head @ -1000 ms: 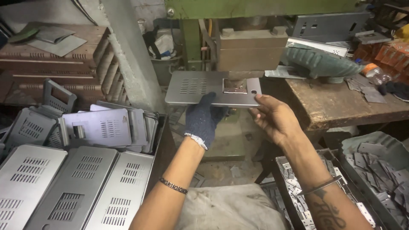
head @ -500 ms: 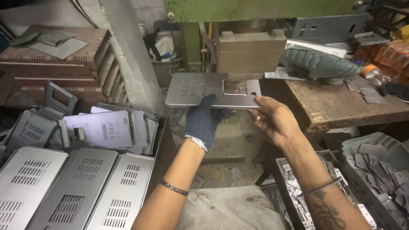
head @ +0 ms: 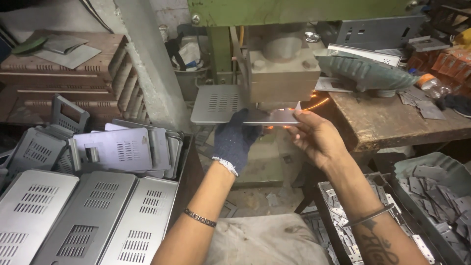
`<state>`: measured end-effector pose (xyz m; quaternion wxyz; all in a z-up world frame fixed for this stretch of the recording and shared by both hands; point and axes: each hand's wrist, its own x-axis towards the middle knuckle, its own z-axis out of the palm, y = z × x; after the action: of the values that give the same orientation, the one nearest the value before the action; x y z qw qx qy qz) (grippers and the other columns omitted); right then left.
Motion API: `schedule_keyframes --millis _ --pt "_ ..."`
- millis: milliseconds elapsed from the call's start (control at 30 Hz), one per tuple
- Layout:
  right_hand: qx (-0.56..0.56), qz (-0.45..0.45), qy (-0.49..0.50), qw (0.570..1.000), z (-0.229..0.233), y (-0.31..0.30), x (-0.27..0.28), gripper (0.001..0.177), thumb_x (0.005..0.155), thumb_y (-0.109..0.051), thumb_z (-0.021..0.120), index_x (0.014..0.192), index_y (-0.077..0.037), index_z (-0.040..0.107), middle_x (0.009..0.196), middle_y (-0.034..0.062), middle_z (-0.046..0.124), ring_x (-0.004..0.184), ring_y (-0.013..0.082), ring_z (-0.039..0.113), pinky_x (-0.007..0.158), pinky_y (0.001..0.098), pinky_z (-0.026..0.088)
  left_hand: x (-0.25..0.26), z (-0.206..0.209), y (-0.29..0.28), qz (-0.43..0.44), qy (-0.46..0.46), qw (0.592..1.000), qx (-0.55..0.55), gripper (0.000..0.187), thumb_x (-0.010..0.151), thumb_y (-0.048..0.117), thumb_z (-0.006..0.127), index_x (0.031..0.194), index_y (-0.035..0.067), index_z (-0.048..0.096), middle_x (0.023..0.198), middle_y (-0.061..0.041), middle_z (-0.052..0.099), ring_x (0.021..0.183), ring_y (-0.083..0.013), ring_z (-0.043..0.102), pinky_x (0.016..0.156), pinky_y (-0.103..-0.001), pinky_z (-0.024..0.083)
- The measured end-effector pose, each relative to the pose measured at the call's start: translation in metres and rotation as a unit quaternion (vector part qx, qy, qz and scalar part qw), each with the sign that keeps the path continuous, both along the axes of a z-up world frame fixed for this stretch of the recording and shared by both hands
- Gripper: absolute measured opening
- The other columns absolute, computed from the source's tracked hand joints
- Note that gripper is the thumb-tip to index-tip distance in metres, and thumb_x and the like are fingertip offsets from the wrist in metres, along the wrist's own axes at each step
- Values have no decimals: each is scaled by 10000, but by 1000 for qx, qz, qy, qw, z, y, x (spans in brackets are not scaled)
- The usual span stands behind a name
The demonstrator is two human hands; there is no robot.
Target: The recorder uses a spot welding machine to join small metal brackets to larger metal enclosure sheets in a repetitive production process.
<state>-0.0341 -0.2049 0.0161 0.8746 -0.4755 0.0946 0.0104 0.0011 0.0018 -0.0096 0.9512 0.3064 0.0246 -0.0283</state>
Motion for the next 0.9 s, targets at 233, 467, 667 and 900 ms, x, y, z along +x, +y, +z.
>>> schedule_keyframes --millis 233,467,667,900 --pt "-21 -11 30 999 2 0 -4 165 946 -169 676 1087 -86 687 993 14 713 825 110 665 661 237 557 -4 -2 23 35 25 998 -52 277 893 137 724 1164 114 674 1085 -95 733 936 -253 724 756 -403 636" --pt "-38 -43 -11 998 9 -13 -3 128 928 -106 700 1039 -42 692 1007 22 698 853 107 672 725 227 588 -1 -7 29 25 28 997 -60 250 890 104 704 1139 88 691 1098 -93 741 1014 -265 716 839 -417 623" --pt "-57 -38 6 998 1 -23 -1 119 929 -111 709 1029 -45 701 969 -2 692 803 78 633 685 204 577 7 -13 22 13 39 999 -27 239 911 125 715 1147 114 678 1119 -61 716 1039 -236 684 838 -389 597" --pt "-51 -35 13 998 2 -22 -4 125 949 -130 680 1035 -41 692 952 2 692 799 73 646 670 191 573 1 -6 21 30 1 999 -19 250 893 85 711 1139 107 670 1097 -59 719 1000 -235 703 838 -405 625"
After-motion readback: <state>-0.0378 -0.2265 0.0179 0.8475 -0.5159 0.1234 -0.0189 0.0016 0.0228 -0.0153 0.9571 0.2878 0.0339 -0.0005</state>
